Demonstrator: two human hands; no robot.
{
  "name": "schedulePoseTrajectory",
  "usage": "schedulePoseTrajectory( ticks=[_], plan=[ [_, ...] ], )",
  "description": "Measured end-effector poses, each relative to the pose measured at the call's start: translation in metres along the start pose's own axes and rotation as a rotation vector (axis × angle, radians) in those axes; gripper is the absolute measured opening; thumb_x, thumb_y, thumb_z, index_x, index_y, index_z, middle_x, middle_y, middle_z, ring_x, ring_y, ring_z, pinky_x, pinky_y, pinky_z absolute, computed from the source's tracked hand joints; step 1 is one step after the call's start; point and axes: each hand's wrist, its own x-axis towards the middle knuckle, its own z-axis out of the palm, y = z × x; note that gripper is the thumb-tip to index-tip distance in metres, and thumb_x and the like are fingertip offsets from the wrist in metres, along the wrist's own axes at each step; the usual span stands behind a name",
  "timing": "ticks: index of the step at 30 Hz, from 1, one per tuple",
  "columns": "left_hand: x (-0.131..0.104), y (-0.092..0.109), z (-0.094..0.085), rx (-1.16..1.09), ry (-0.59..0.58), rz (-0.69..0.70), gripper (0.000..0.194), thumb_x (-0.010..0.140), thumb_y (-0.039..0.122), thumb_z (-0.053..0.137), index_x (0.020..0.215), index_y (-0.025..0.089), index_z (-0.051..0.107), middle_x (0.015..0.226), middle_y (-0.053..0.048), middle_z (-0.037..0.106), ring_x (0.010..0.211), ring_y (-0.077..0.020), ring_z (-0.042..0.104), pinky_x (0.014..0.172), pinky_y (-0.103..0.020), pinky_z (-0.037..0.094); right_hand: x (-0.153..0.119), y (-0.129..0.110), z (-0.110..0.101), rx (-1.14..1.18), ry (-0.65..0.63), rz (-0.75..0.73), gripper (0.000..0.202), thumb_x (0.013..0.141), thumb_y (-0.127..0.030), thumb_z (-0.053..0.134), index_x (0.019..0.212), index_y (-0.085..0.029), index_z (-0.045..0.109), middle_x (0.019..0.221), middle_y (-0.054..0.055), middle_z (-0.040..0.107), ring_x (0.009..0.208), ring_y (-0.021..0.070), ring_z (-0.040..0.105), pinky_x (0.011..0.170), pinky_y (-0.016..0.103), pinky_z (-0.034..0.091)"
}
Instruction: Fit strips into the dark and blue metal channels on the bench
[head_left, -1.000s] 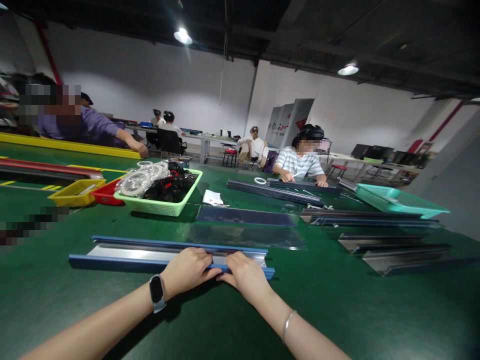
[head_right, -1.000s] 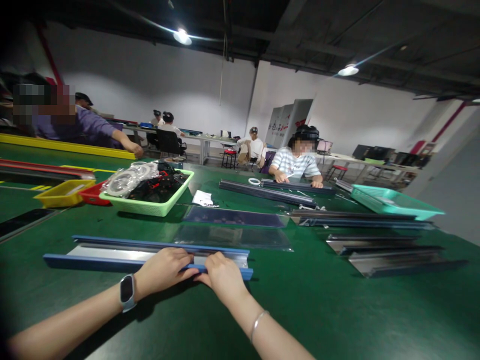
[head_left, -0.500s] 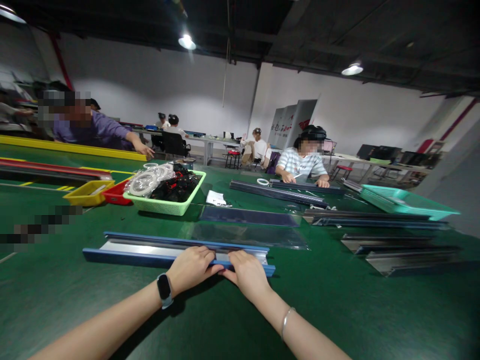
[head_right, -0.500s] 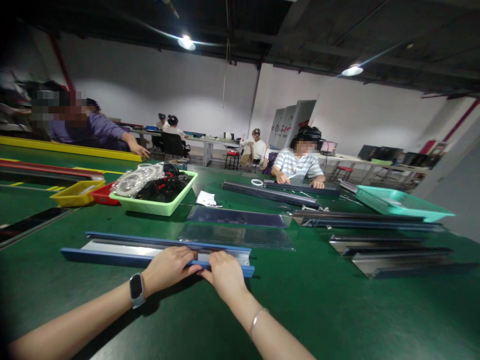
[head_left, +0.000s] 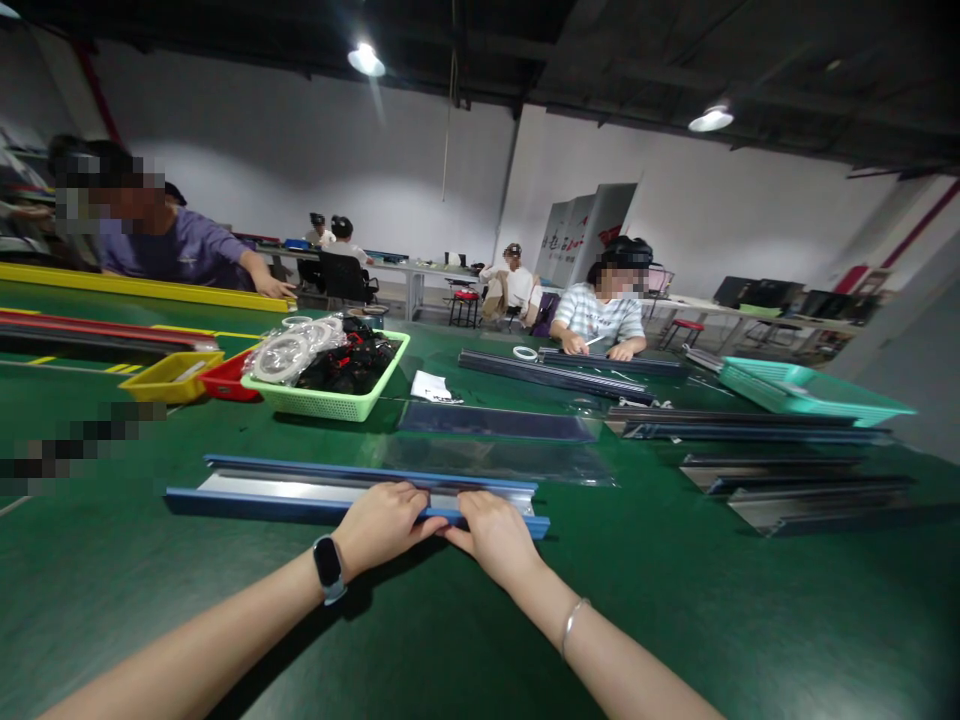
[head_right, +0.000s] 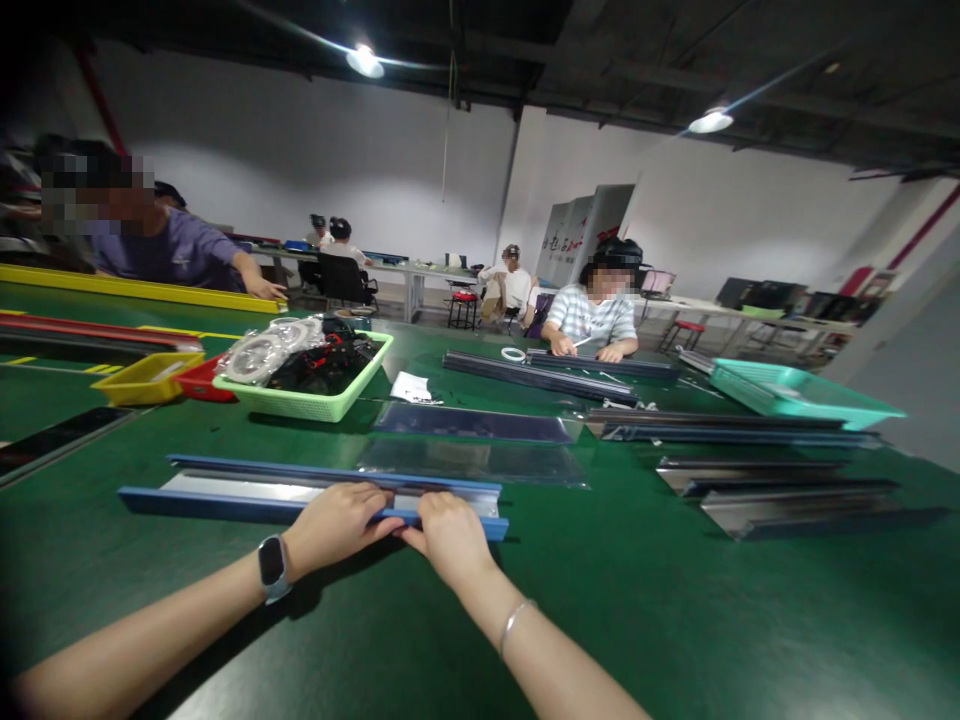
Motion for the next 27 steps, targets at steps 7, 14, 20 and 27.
schedulePoseTrajectory(
  ticks=[7, 14, 20, 27],
  plan=[
    [0.0022, 0.0004, -0.0025, -0.002, -0.02, 0.004, 0.041, 0.089, 0.047, 0.04, 0.077, 0.015, 0.062, 0.073, -0.007, 0.066, 0.074, -0.0205, 0.062, 0.069, -0.032, 0.048, 0.0012, -0.0005, -0.0023, 0.018, -0.019, 0.012, 0.025, 0.08, -0.041, 0.059, 0.084, -0.016, 0.058, 0.082, 0.006, 0.065, 0.083, 0.0212, 0.06, 0.072, 0.03, 0.045],
    [0.0033, 0.0015, -0.0048, -0.008, -0.048, -0.019, 0.043, 0.089, 0.049, 0.039, 0.076, 0.015, 0.062, 0.074, -0.007, 0.067, 0.074, -0.0208, 0.063, 0.068, -0.032, 0.048, 0.0018, 0.0, -0.0036, 0.033, -0.053, 0.045, 0.026, 0.079, -0.041, 0.061, 0.084, -0.015, 0.058, 0.082, 0.007, 0.065, 0.082, 0.0212, 0.061, 0.071, 0.029, 0.045],
    [0.0026, 0.0012, -0.0035, 0.003, -0.036, -0.02, 0.042, 0.089, 0.048, 0.038, 0.077, 0.016, 0.062, 0.074, -0.007, 0.067, 0.075, -0.0208, 0.063, 0.068, -0.033, 0.048, 0.001, 0.0019, 0.0, 0.0, -0.011, -0.006, 0.025, 0.078, -0.039, 0.062, 0.083, -0.015, 0.058, 0.081, 0.007, 0.064, 0.083, 0.022, 0.059, 0.072, 0.03, 0.045],
    [0.0007, 0.0004, 0.0002, 0.01, -0.001, -0.008, 0.042, 0.089, 0.047, 0.04, 0.076, 0.014, 0.062, 0.072, -0.008, 0.066, 0.074, -0.0205, 0.062, 0.068, -0.031, 0.047, -0.0005, 0.001, 0.0035, -0.047, 0.029, -0.005, 0.025, 0.079, -0.04, 0.06, 0.079, -0.015, 0.057, 0.078, 0.007, 0.063, 0.079, 0.0223, 0.058, 0.071, 0.032, 0.045]
  ],
)
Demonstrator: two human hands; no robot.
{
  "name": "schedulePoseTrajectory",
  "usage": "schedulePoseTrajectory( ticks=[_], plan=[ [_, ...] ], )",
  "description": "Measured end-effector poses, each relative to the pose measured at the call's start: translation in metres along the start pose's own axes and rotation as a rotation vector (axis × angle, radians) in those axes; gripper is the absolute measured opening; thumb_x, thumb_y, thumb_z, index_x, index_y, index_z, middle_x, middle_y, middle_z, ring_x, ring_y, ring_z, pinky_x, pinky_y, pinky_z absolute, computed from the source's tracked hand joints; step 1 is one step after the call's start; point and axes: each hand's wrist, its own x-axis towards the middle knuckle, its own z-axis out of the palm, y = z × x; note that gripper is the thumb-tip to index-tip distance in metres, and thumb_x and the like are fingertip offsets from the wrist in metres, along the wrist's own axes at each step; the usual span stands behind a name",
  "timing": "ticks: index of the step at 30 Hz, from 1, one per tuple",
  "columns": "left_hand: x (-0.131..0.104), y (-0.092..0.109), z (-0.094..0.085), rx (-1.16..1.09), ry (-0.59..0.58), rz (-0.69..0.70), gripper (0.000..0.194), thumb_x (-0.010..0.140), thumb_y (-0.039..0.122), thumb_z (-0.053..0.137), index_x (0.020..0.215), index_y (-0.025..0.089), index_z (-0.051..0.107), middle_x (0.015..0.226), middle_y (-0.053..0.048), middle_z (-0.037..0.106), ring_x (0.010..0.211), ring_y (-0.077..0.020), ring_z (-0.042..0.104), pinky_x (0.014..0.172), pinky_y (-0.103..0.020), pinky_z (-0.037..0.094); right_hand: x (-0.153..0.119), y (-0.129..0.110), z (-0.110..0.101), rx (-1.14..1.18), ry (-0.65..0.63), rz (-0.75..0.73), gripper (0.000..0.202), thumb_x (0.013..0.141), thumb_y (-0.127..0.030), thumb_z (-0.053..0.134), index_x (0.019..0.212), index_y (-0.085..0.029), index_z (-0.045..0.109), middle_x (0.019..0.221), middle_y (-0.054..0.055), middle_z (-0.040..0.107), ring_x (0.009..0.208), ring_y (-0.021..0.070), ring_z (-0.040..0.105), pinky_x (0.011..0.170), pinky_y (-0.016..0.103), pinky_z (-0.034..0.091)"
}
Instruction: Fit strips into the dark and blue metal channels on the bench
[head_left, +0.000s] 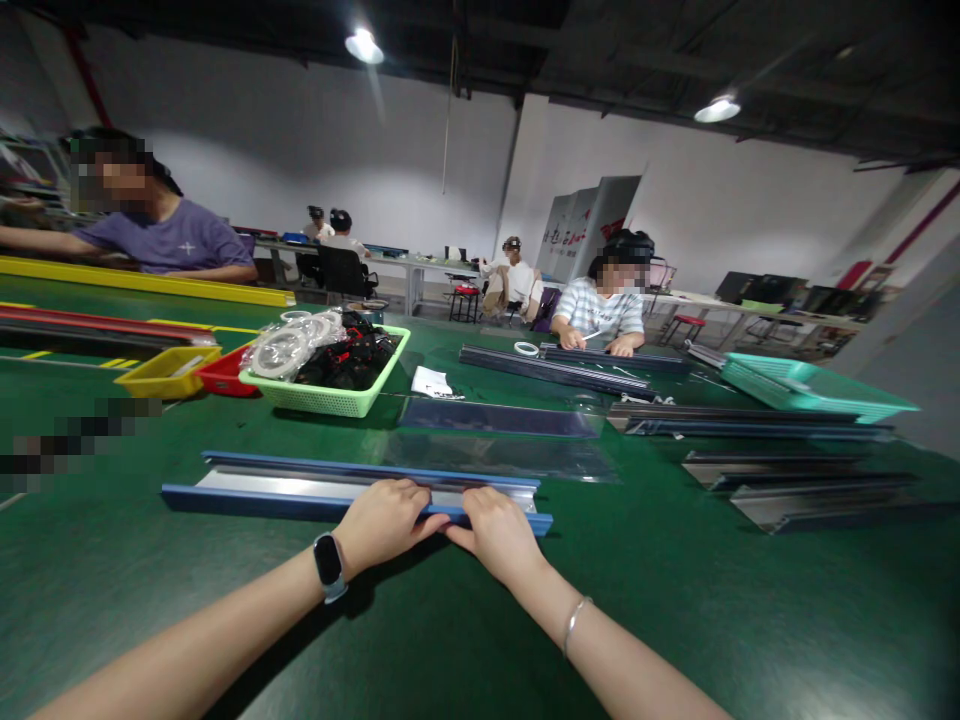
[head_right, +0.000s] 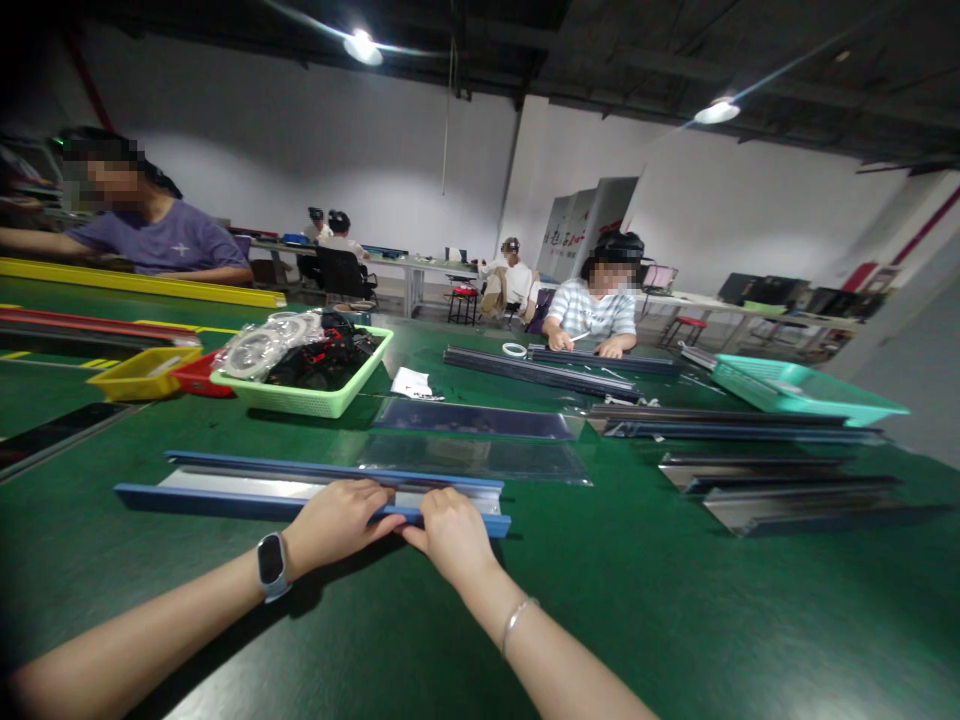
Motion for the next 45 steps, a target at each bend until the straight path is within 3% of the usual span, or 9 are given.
schedulePoseTrajectory(
  ticks=[13, 25, 45],
  plan=[
    [0.0015, 0.0011, -0.0029, -0.026, -0.011, -0.007, 0.044, 0.089, 0.048, 0.039, 0.075, 0.015, 0.063, 0.07, -0.008, 0.065, 0.073, -0.0204, 0.062, 0.068, -0.031, 0.047, 0.0027, -0.0025, -0.0072, 0.024, -0.07, 0.043, 0.026, 0.078, -0.039, 0.061, 0.081, -0.014, 0.058, 0.08, 0.008, 0.063, 0.08, 0.0227, 0.059, 0.069, 0.031, 0.045],
    [0.0003, 0.0, -0.0026, -0.047, 0.008, 0.011, 0.038, 0.089, 0.045, 0.041, 0.076, 0.015, 0.061, 0.071, -0.007, 0.064, 0.075, -0.0196, 0.062, 0.069, -0.03, 0.047, -0.0005, 0.0011, -0.0011, 0.055, 0.013, -0.028, 0.024, 0.08, -0.037, 0.061, 0.09, -0.015, 0.057, 0.087, 0.008, 0.063, 0.089, 0.0223, 0.057, 0.078, 0.032, 0.045],
    [0.0018, 0.0008, -0.0088, -0.094, -0.104, 0.014, 0.031, 0.09, 0.041, 0.04, 0.09, 0.017, 0.059, 0.082, -0.006, 0.063, 0.084, -0.0195, 0.06, 0.076, -0.031, 0.047, 0.0003, 0.0015, -0.0039, 0.12, -0.008, -0.029, 0.025, 0.08, -0.038, 0.06, 0.092, -0.015, 0.059, 0.09, 0.009, 0.065, 0.09, 0.0224, 0.058, 0.081, 0.033, 0.045]
  ],
)
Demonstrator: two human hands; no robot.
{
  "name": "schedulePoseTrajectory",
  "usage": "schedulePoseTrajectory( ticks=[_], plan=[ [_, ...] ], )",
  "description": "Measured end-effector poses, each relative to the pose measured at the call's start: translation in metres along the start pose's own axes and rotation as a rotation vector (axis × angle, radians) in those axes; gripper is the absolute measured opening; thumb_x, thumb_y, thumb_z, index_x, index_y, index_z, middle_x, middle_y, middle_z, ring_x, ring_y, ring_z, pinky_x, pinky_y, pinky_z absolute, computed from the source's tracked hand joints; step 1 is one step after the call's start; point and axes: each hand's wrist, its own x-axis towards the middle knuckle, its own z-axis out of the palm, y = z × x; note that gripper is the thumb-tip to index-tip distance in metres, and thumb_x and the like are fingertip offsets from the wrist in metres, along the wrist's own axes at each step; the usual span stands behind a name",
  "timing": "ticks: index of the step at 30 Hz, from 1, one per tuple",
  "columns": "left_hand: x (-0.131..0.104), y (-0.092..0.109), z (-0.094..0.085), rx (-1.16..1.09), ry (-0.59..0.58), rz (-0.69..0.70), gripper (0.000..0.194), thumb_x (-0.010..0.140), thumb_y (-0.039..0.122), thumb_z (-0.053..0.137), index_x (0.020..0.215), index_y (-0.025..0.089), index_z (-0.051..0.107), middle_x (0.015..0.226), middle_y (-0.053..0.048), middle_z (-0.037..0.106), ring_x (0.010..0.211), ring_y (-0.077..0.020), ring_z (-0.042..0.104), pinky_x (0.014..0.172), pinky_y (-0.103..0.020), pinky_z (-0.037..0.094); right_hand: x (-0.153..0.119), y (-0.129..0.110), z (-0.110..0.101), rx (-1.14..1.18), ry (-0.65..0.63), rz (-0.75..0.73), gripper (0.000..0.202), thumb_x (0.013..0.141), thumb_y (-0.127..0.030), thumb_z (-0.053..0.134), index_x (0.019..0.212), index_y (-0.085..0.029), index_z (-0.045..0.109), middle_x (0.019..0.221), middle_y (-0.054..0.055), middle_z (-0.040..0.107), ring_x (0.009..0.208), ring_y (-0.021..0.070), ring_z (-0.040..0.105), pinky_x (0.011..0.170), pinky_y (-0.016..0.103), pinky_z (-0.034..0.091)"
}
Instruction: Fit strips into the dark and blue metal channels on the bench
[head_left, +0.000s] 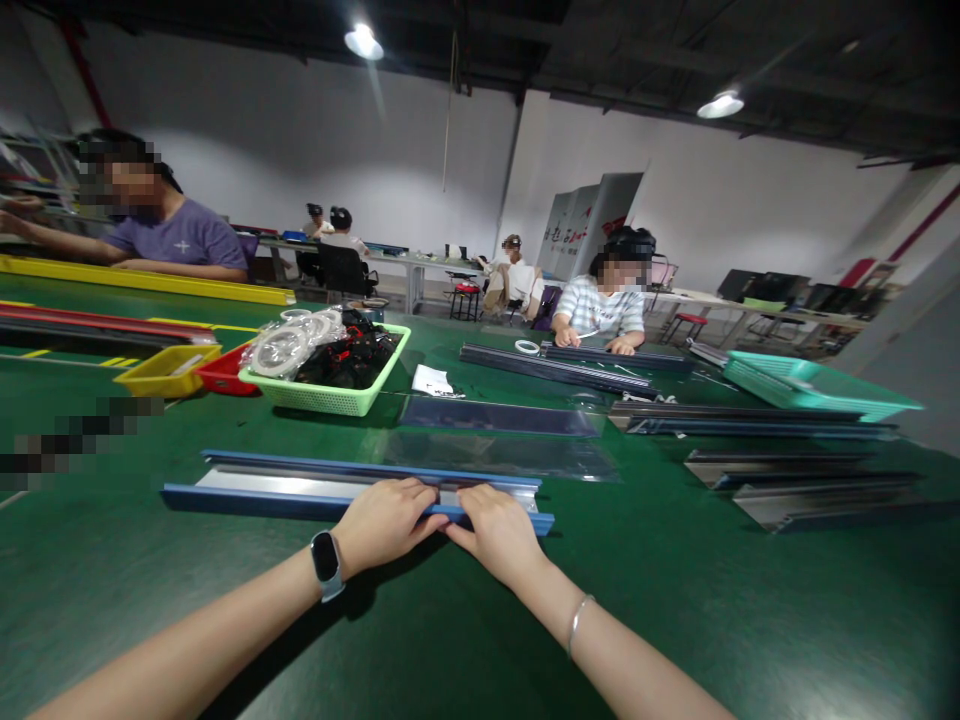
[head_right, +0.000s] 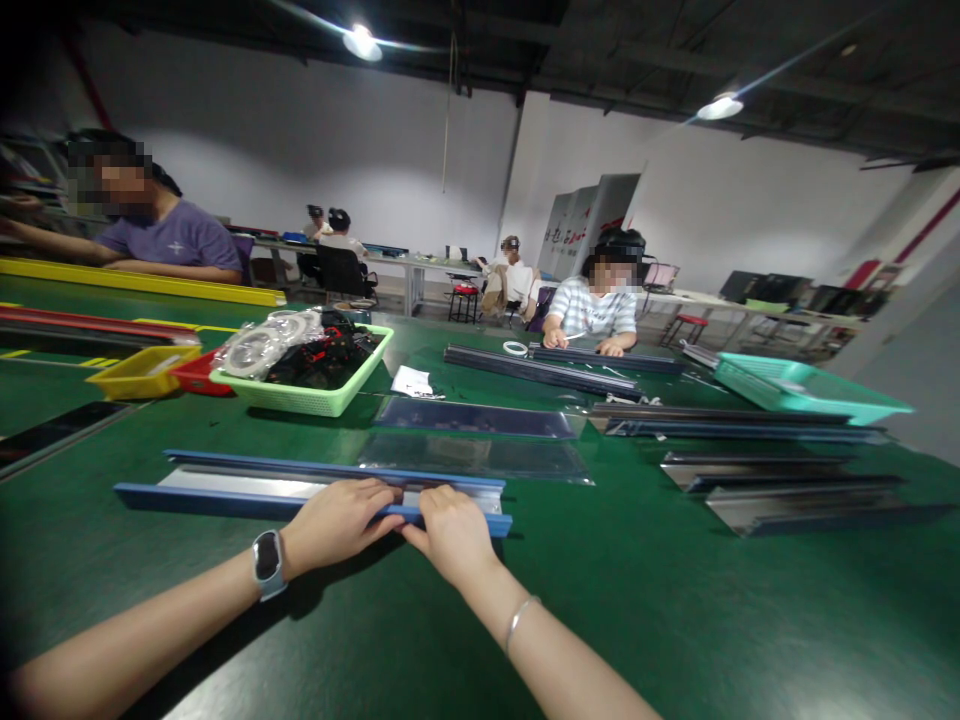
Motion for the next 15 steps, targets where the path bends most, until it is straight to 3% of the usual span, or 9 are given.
schedulePoseTrajectory(
  ticks=[15],
  plan=[
    [0.0008, 0.0006, -0.0042, -0.019, -0.02, -0.017, 0.038, 0.088, 0.048, 0.041, 0.096, 0.018, 0.062, 0.09, -0.007, 0.066, 0.086, -0.0207, 0.062, 0.076, -0.03, 0.047, 0.0018, -0.0013, -0.0023, -0.015, -0.012, 0.017, 0.029, 0.079, -0.042, 0.061, 0.088, -0.015, 0.059, 0.087, 0.007, 0.064, 0.088, 0.0223, 0.058, 0.078, 0.032, 0.046]
  ],
)
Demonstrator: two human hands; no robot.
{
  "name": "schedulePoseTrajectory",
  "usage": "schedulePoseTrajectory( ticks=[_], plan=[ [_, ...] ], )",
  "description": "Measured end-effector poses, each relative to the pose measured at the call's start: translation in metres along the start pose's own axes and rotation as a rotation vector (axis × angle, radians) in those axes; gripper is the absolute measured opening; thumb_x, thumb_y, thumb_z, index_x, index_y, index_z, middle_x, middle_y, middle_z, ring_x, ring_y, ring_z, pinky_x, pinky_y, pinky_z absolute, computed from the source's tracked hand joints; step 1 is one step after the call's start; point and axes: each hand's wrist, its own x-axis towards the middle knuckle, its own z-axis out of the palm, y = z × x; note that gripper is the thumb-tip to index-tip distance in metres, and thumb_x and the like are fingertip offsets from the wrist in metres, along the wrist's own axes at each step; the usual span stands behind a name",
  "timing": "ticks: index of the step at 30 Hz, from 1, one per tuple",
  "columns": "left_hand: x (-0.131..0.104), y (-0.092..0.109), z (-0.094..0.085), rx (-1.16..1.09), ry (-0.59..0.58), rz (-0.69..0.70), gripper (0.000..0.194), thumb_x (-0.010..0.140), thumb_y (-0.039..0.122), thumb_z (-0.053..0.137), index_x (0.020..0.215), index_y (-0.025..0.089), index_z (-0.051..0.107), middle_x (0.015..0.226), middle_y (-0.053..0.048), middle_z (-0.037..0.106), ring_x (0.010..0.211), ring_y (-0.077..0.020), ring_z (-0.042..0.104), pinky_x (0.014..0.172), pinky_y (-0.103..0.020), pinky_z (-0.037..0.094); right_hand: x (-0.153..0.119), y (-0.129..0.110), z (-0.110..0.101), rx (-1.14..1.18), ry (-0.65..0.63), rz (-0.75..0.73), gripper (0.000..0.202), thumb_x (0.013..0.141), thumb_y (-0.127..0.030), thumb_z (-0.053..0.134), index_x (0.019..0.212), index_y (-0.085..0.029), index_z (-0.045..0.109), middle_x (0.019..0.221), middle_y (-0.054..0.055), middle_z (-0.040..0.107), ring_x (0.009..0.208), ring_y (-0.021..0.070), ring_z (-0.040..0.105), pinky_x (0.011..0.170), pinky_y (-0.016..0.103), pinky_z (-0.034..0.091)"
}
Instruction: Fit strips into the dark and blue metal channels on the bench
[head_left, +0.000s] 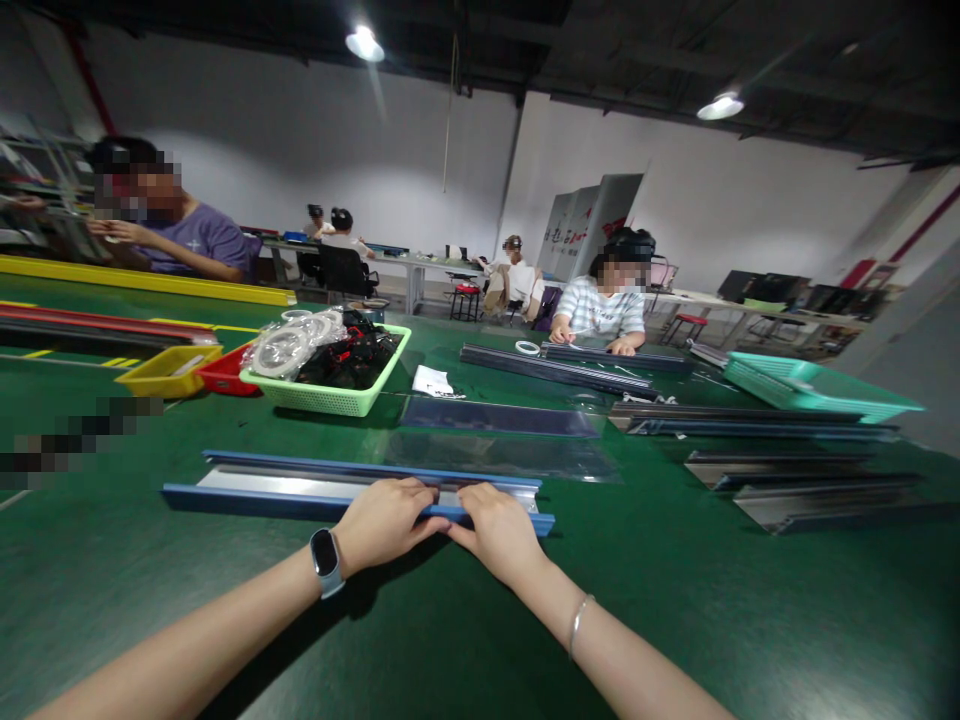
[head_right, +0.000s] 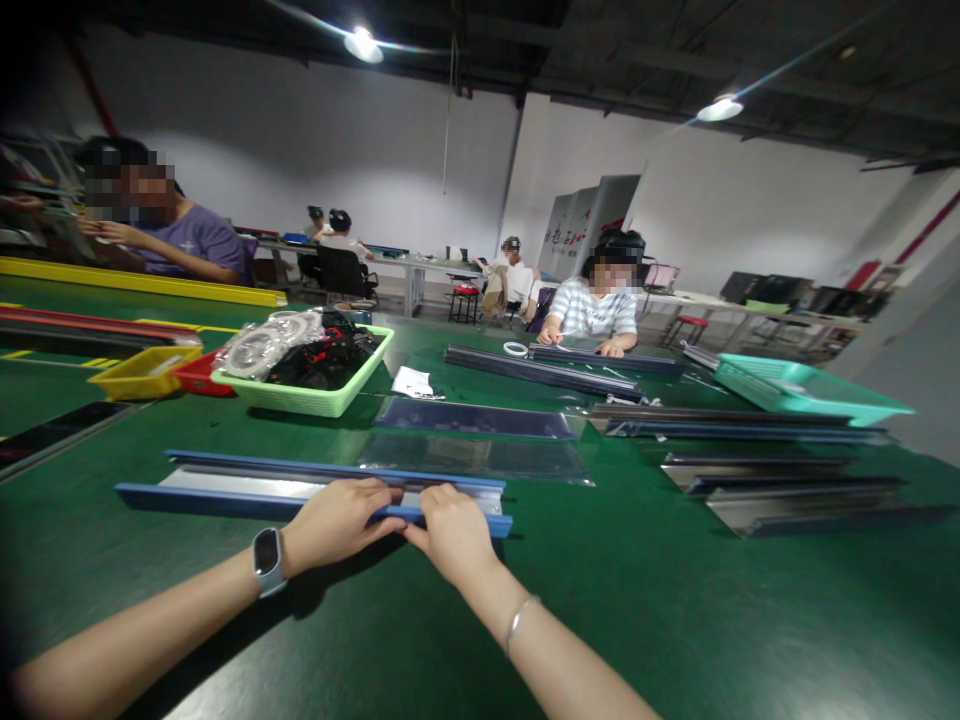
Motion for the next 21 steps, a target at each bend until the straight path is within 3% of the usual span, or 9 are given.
schedulePoseTrajectory(
  ticks=[9, 21],
  plan=[
    [0.0012, 0.0003, -0.0006, -0.014, -0.012, -0.032, 0.04, 0.087, 0.051, 0.043, 0.102, 0.02, 0.063, 0.097, -0.006, 0.067, 0.092, -0.0208, 0.062, 0.081, -0.03, 0.046, 0.0002, -0.0011, 0.0001, 0.028, 0.041, 0.018, 0.042, 0.082, -0.055, 0.049, 0.09, -0.015, 0.06, 0.085, 0.009, 0.063, 0.087, 0.0216, 0.058, 0.078, 0.031, 0.045],
    [0.0024, 0.0, 0.0002, -0.011, -0.015, -0.034, 0.038, 0.087, 0.049, 0.045, 0.101, 0.02, 0.063, 0.095, -0.006, 0.067, 0.091, -0.0205, 0.062, 0.079, -0.03, 0.046, -0.0008, -0.0026, -0.0003, 0.009, 0.048, 0.02, 0.041, 0.083, -0.054, 0.048, 0.091, -0.015, 0.06, 0.086, 0.009, 0.064, 0.087, 0.022, 0.058, 0.077, 0.032, 0.046]
  ],
)
